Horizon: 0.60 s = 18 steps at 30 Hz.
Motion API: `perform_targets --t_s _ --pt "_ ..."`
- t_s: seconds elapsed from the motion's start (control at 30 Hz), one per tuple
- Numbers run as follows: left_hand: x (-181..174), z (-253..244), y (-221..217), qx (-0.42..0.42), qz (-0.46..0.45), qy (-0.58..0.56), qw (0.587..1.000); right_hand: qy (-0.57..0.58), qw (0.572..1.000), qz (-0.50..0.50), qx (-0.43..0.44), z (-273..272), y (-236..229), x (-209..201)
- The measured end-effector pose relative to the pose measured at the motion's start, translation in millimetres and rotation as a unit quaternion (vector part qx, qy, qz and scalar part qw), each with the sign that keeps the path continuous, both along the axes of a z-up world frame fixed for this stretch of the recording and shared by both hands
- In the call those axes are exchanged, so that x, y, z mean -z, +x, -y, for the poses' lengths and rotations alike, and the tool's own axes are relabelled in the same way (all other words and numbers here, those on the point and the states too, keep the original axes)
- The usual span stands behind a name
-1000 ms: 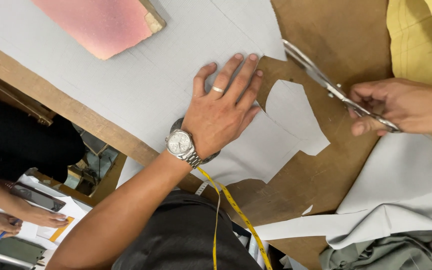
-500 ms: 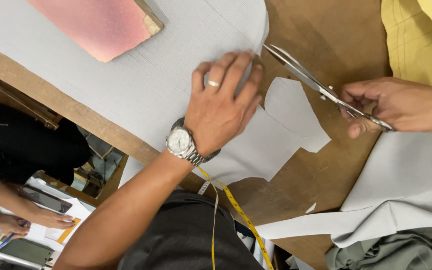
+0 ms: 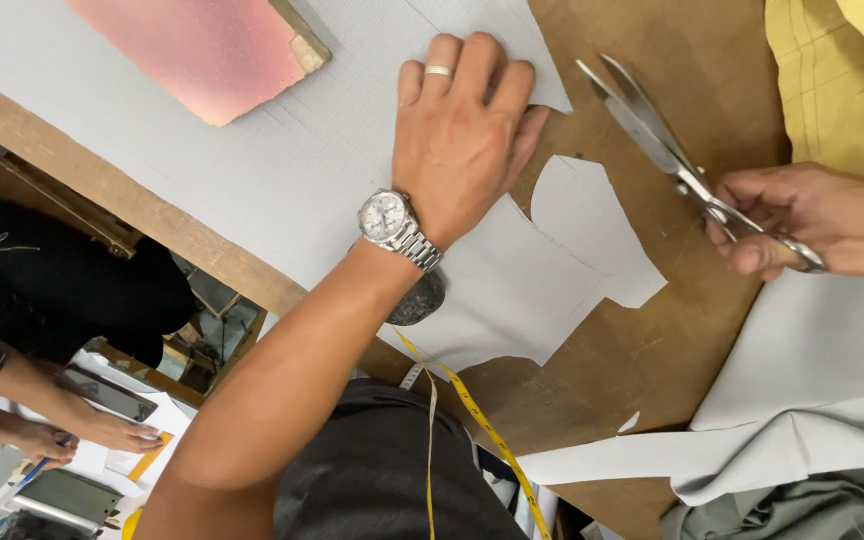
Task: The person marks a pattern on a yellow fabric using a ruler and pencil, then cuts a white fabric along a drawn line using shears. The person uses a stone to hold the fabric in place while marking and cutting.
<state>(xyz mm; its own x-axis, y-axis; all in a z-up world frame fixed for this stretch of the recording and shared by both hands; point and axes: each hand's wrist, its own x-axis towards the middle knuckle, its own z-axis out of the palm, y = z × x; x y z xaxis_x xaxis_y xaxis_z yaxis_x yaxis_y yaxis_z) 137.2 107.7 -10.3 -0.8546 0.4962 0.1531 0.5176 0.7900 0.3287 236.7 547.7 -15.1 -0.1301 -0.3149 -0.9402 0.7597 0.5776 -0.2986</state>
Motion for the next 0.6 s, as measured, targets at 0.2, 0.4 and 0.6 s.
perform_targets --t_s 0.2,0.4,0.6 --pt "14.0 -7.7 0.6 0.027 -0.057 0.021 0.998 0.051 0.998 0.022 0.012 20.6 -6.0 -19.4" --pt "-6.7 10.8 5.6 0.015 0.045 0.105 0.993 0.008 1.0 0.019 -0.024 52.2 -17.3 -25.9" --pt "-21.6 44.9 39.6 0.097 0.073 0.012 0.993 0.155 0.978 0.003 -0.137 111.3 -37.9 -72.3"
